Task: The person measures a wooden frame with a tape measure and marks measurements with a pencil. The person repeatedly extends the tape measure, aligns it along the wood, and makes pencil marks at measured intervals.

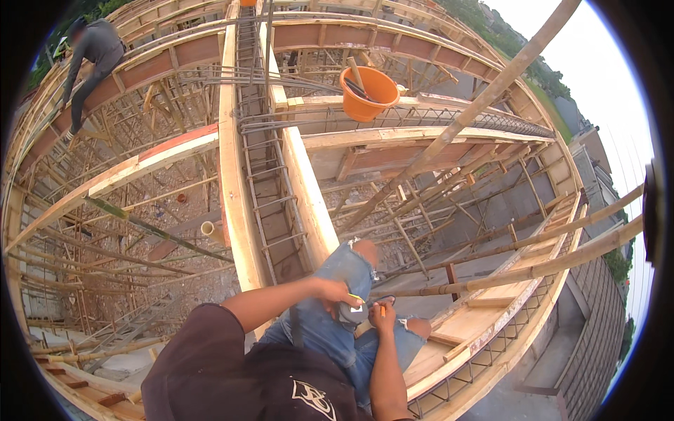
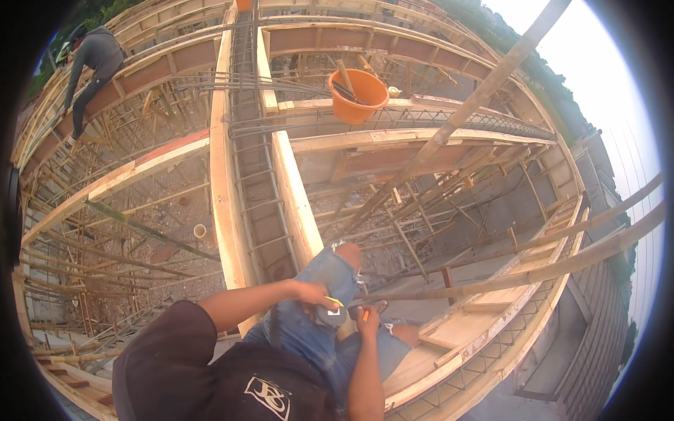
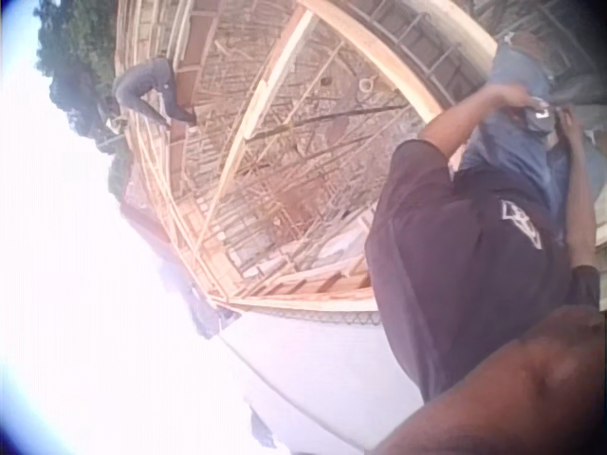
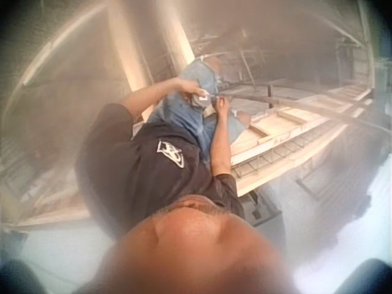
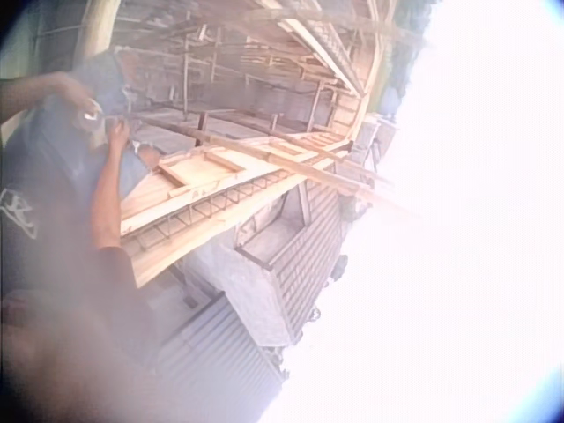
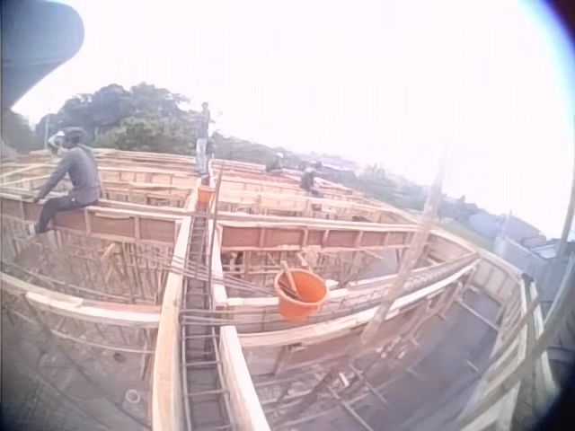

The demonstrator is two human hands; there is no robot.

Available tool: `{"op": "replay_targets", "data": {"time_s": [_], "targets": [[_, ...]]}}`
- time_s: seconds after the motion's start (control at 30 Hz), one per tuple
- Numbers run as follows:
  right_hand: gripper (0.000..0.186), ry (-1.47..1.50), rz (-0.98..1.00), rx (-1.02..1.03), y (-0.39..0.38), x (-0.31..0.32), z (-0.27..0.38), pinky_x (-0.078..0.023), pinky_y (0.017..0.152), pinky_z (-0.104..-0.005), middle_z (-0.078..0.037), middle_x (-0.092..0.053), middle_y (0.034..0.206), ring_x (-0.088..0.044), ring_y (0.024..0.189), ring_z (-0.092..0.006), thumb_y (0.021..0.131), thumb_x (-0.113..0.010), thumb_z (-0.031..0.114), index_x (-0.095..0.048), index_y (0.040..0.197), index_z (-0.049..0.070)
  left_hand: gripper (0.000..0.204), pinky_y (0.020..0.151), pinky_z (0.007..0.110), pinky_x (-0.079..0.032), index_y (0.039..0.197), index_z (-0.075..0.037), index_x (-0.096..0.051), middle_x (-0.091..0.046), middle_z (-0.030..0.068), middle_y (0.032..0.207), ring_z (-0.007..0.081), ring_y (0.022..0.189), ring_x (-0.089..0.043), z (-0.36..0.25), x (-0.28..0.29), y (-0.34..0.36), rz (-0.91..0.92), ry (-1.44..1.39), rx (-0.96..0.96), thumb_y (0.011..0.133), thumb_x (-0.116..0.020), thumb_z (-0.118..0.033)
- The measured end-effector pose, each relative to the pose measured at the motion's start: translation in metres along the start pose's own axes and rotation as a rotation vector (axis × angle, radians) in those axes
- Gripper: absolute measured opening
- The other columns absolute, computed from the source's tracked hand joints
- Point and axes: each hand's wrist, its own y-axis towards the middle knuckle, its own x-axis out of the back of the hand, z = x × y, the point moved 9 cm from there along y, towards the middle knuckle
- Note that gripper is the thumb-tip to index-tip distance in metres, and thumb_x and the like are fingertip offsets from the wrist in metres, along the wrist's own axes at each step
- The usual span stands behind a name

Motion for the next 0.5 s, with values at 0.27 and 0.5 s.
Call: {"op": "replay_targets", "data": {"time_s": [0.27,0.5], "targets": [[0.029,0.174,0.152,-0.241,-0.007,-0.031,0.052,-0.052,0.072,-0.0368,-0.015,-0.070,0.080,-0.068,0.077,-0.0267,0.083,-0.067,0.029,-0.065,0.091,0.001,0.080,0.072,0.037,-0.056,0.124,0.001,-0.058,-0.063,0.0143,0.117,0.0238,0.097,-0.065,0.024,0.011,-0.006,-0.069,0.060,0.016,0.084,-0.055,-0.068],[0.032,-0.012,0.101,-0.167,-0.001,-0.019,0.058,-0.052,0.078,-0.0398,-0.016,-0.069,0.090,-0.067,0.086,-0.0304,0.084,-0.066,0.033,-0.065,0.096,0.003,0.070,0.066,0.034,-0.056,0.120,0.002,-0.059,-0.064,0.0124,0.109,0.0211,0.092,-0.064,0.006,0.022,0.002,-0.068,0.118,0.115,0.087,-0.057,-0.059]]}}
